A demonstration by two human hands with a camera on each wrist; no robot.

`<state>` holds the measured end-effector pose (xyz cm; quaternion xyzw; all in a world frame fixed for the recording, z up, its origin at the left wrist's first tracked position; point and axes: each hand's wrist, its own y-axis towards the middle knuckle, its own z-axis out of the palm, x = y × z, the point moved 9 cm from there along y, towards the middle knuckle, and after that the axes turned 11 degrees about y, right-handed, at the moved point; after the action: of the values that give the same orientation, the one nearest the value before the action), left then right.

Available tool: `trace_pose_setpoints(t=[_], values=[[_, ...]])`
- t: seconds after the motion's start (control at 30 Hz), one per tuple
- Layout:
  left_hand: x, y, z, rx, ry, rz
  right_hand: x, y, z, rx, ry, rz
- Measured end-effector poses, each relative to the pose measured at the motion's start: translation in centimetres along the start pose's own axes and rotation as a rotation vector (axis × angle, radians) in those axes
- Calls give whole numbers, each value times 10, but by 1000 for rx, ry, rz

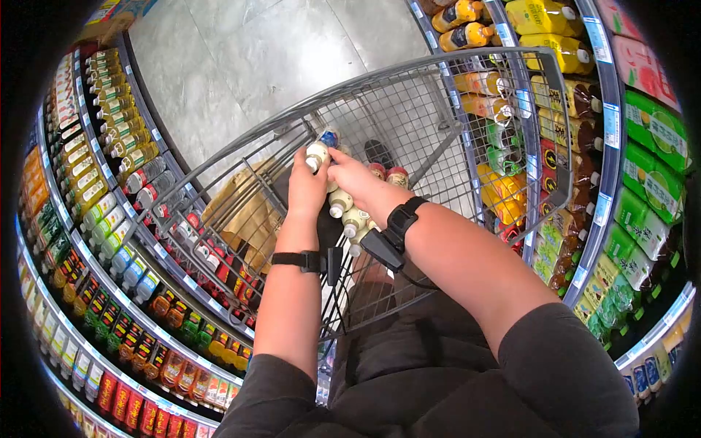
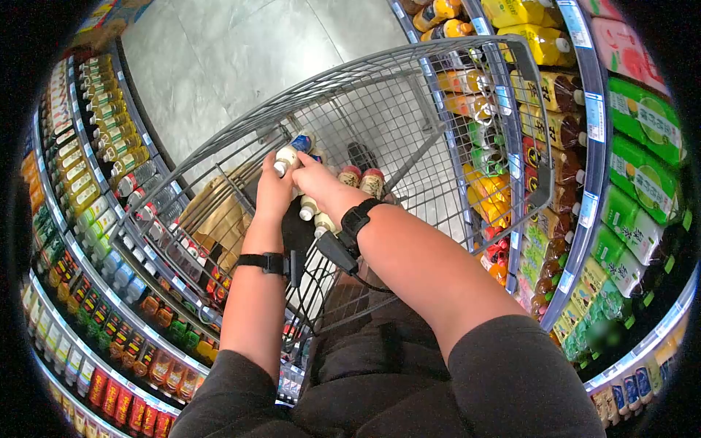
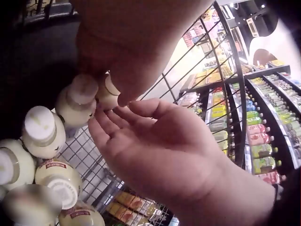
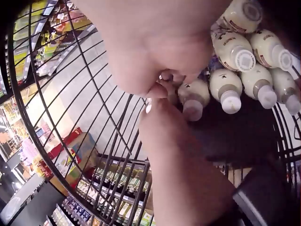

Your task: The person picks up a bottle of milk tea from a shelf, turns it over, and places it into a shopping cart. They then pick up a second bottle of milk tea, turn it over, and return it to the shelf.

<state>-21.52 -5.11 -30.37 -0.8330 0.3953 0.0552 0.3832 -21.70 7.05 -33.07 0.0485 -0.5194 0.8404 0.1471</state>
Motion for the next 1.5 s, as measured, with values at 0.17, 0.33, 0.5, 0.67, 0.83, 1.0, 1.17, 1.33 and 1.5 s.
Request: trace_pose_setpoints(t=[0.17, 0.33, 0.5, 0.67, 0.83, 1.0, 1.17, 1.33, 1.5], values=[[-3, 10, 0, -29, 68, 9, 6, -6, -1, 16, -6, -9], [-19, 3, -19, -13, 95, 51, 9, -12, -4, 92, -58, -34], [-44, -32, -63, 10, -55, 236, 27, -45, -41, 27, 374, -69], [-78, -110, -140, 77, -286, 258, 52, -97, -75, 52, 360, -118], [-77, -201, -211, 119, -387, 416, 56, -198, 11, 420, 243, 24], [-55, -283, -275, 32, -589, 508, 25, -274, 60, 489, -138, 101], [-14, -326, -305, -65, -821, 499, -15, -341, 114, 825, -350, 254], [-6, -365, -318, -197, -875, 497, -34, -400, 150, 830, -777, 149], [-28, -403, -321, -140, -917, 588, -49, -449, 154, 786, -871, -65]])
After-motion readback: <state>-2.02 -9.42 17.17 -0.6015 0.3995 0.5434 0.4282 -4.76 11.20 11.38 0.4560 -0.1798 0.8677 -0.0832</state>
